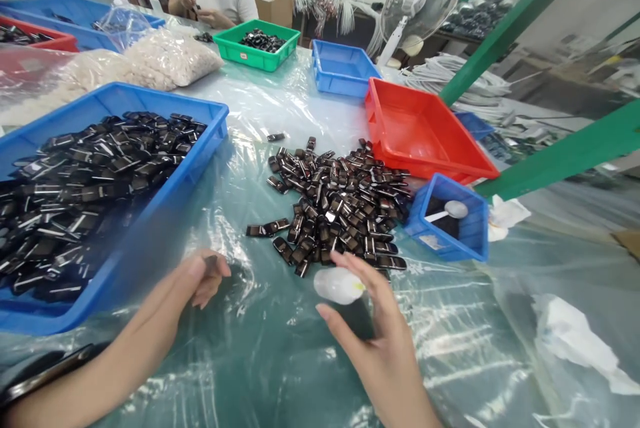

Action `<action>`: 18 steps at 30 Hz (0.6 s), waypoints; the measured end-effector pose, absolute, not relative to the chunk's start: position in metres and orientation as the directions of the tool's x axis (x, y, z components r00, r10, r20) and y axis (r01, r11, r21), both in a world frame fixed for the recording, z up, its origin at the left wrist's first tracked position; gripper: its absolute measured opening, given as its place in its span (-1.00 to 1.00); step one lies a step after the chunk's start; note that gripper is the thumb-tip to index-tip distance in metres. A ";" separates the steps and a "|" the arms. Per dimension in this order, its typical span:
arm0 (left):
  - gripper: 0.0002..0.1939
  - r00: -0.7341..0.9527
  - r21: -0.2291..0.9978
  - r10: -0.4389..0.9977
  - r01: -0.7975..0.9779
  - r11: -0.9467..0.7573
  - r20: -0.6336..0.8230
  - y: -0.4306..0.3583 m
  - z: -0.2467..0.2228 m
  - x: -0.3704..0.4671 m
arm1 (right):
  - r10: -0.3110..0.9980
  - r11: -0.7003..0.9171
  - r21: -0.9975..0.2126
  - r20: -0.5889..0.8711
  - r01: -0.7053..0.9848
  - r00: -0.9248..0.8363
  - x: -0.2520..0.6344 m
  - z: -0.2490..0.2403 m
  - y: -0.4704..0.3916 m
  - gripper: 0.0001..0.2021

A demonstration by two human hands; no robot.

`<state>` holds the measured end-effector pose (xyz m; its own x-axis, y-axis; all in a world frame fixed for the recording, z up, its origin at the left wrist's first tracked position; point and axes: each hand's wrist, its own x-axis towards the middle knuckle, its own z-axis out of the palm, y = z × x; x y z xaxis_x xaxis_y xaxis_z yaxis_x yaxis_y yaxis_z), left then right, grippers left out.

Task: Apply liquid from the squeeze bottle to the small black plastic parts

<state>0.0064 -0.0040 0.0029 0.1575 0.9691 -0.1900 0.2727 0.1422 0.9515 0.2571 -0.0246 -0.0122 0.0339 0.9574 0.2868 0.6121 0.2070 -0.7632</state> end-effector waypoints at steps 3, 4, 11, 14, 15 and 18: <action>-0.54 0.175 0.954 0.963 0.258 0.155 -0.204 -0.004 0.000 0.003 | 0.819 0.393 -0.660 0.568 0.640 0.082 0.255 -0.008 -0.035 -0.59; -0.55 0.186 0.955 0.964 0.262 0.140 -0.192 -0.005 -0.001 0.002 | 0.793 0.453 -0.610 0.609 0.650 0.018 0.252 -0.007 -0.039 -0.62; -0.61 0.250 0.960 0.966 0.279 -0.004 -0.069 -0.009 -0.003 -0.002 | 0.665 0.742 -0.196 0.330 0.641 -0.670 0.198 -0.013 -0.028 -0.63; -0.64 0.260 0.951 0.963 0.308 -0.018 -0.066 -0.011 0.004 -0.002 | 0.651 0.756 -0.231 0.365 0.612 -0.666 0.184 -0.017 -0.016 -0.67; -0.64 0.277 0.949 0.959 0.314 -0.030 -0.061 -0.011 0.006 -0.002 | 0.660 0.748 -0.245 0.374 0.617 -0.651 0.183 -0.016 -0.014 -0.69; -0.66 0.353 0.940 0.935 0.325 -0.107 -0.016 -0.015 0.011 -0.003 | 0.769 0.638 -0.477 0.352 0.604 -0.534 0.186 -0.008 -0.013 -0.79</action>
